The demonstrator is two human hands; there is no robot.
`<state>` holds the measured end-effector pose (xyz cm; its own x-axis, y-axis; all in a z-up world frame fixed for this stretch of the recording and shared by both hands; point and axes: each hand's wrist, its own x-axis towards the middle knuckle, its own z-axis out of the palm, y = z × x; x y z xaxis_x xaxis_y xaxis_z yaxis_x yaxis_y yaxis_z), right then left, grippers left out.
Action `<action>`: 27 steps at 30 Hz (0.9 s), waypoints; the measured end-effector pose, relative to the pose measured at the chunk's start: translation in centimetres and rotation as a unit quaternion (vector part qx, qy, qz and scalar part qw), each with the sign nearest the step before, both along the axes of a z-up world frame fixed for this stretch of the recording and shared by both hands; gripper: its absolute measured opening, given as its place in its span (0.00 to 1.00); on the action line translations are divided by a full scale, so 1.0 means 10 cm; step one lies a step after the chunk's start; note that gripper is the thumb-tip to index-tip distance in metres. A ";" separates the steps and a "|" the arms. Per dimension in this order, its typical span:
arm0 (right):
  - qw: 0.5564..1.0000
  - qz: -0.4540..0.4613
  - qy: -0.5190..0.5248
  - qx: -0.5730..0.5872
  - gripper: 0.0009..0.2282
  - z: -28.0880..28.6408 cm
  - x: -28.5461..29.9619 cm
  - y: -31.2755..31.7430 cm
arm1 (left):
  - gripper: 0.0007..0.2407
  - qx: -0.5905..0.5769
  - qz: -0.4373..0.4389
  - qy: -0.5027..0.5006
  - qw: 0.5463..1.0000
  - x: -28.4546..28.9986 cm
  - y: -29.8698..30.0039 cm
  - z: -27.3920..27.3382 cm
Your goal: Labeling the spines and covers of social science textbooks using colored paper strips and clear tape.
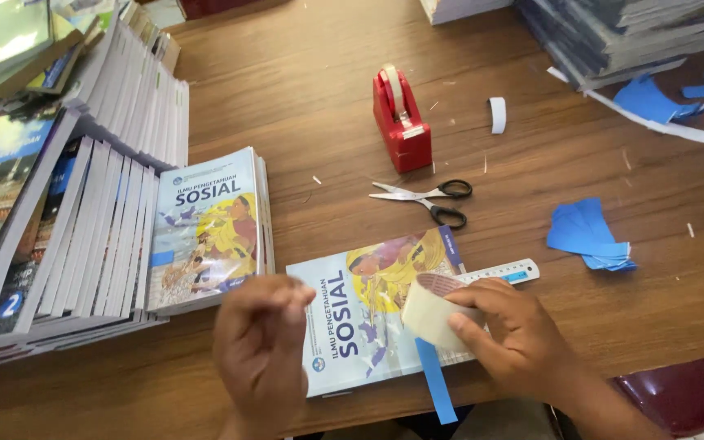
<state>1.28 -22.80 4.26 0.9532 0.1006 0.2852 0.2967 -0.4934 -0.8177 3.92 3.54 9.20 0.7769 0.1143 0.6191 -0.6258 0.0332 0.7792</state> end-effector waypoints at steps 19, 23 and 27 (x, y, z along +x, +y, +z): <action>0.997 -0.047 -0.047 -0.035 0.11 0.05 0.11 0.05 | 0.10 0.293 -0.180 -0.006 0.939 0.73 -0.52 -0.28; 0.989 -0.010 -0.136 -0.064 0.09 0.04 0.15 0.11 | 0.06 0.268 -0.131 -0.009 0.954 0.54 -0.63 -0.31; 0.981 -0.006 -0.175 -0.083 0.10 0.07 0.16 0.15 | 0.01 0.212 -0.138 0.024 0.967 0.47 -0.65 -0.32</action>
<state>2.84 -21.30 4.98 0.8011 0.1637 0.5757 0.5386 -0.6165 -0.5743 8.59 -2.94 5.96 0.7710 -0.3584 0.5264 -0.6007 -0.1349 0.7880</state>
